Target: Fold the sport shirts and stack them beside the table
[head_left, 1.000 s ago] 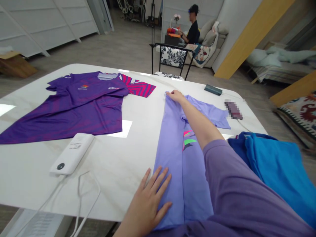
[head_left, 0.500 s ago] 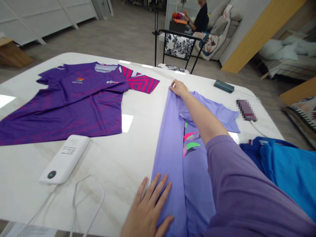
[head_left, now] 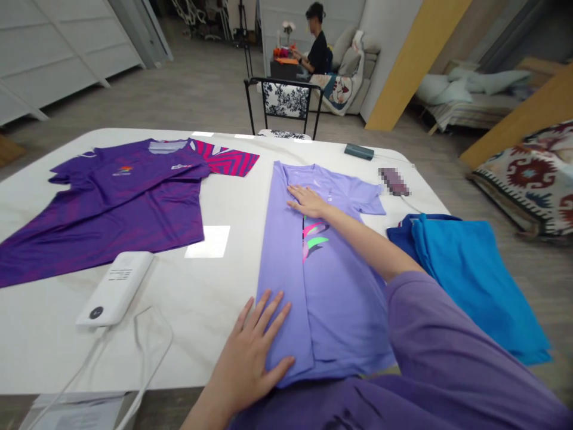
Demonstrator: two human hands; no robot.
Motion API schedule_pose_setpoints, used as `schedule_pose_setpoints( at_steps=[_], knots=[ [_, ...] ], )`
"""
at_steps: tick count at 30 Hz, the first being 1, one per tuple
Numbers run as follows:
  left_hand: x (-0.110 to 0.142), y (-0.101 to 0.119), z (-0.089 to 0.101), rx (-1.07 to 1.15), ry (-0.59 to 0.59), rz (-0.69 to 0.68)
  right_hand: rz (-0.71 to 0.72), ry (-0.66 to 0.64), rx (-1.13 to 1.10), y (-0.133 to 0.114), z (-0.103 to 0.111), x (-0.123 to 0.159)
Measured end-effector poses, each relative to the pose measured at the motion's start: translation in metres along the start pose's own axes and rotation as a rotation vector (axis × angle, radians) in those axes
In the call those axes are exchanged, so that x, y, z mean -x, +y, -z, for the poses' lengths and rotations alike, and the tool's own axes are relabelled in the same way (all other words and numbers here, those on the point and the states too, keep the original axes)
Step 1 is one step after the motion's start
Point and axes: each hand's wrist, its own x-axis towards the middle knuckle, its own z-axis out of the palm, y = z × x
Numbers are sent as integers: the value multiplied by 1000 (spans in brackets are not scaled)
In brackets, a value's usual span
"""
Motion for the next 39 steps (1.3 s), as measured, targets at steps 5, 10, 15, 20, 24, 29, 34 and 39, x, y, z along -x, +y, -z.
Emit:
schedule_pose_setpoints(
  at_steps=[5, 10, 15, 20, 24, 29, 34, 39],
  knots=[
    [6, -2, 9, -32, 8, -43, -249, 302, 29, 56, 66, 20],
    [-41, 55, 13, 134, 75, 24, -765, 419, 97, 155, 131, 89],
    [-127, 152, -3, 233, -99, -272, -949, 390, 100, 206, 143, 125],
    [-165, 203, -31, 169, -175, -431, -789, 459, -68, 220, 144, 116],
    [-164, 213, -45, 144, -187, -427, -751, 534, -258, 220, 148, 110],
    [-159, 212, -30, 231, -183, -344, -772, 445, -127, 209, 151, 113],
    [-152, 196, -7, 495, -173, -192, -829, 348, -126, 189, 165, 108],
    [-118, 155, 25, 783, 0, -94, -732, 318, -93, 148, 196, 62]
  ],
)
